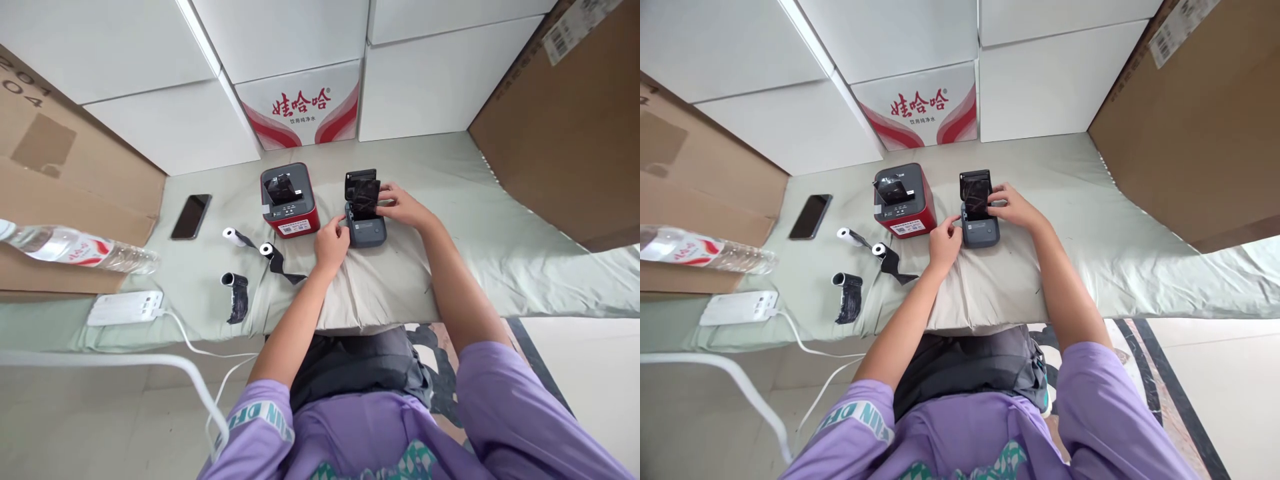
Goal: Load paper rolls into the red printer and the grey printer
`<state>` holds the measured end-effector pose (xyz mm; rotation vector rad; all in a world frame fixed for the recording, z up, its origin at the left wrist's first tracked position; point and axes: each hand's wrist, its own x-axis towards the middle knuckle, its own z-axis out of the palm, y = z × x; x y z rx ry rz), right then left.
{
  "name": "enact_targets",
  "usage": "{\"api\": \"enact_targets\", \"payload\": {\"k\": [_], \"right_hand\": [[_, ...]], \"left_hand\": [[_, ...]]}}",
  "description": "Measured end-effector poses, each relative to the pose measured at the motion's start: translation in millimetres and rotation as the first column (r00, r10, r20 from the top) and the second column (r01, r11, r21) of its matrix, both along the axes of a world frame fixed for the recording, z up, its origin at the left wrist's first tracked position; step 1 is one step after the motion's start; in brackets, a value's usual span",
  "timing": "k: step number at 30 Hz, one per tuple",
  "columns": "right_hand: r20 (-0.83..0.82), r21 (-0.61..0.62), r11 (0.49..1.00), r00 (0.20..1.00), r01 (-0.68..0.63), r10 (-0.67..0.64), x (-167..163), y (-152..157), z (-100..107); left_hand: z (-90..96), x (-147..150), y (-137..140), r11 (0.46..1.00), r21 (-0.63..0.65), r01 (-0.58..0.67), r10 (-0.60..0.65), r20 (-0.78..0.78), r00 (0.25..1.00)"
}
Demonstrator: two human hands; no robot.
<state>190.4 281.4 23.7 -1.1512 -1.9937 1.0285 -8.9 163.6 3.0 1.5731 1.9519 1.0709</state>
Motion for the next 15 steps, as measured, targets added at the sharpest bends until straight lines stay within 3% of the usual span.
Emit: {"api": "enact_targets", "payload": {"k": [3,6,10,15], "right_hand": [[0.049,-0.032,0.995,0.994,-0.098,0.1,10,6,10],[0.182,-0.02,0.999,0.983,-0.032,0.036,2,14,20],[0.446,-0.008,1.0,0.895,0.009,-0.004,-20,22,23],[0.511,0.075,0.995,0.855,0.059,-0.089,-32,25,11]], "left_hand": [[-0.9,-1,1,1.0,-0.004,0.0,0.0,0.002,1.0],[-0.1,-1,1,1.0,-0.02,0.001,-0.001,-0.003,1.0],[1.0,-2,1,1.0,-0.024,0.001,-0.001,-0.005,1.0],[1.3,-2,0,0.999,-0.039,0.002,-0.003,-0.012,1.0]]}}
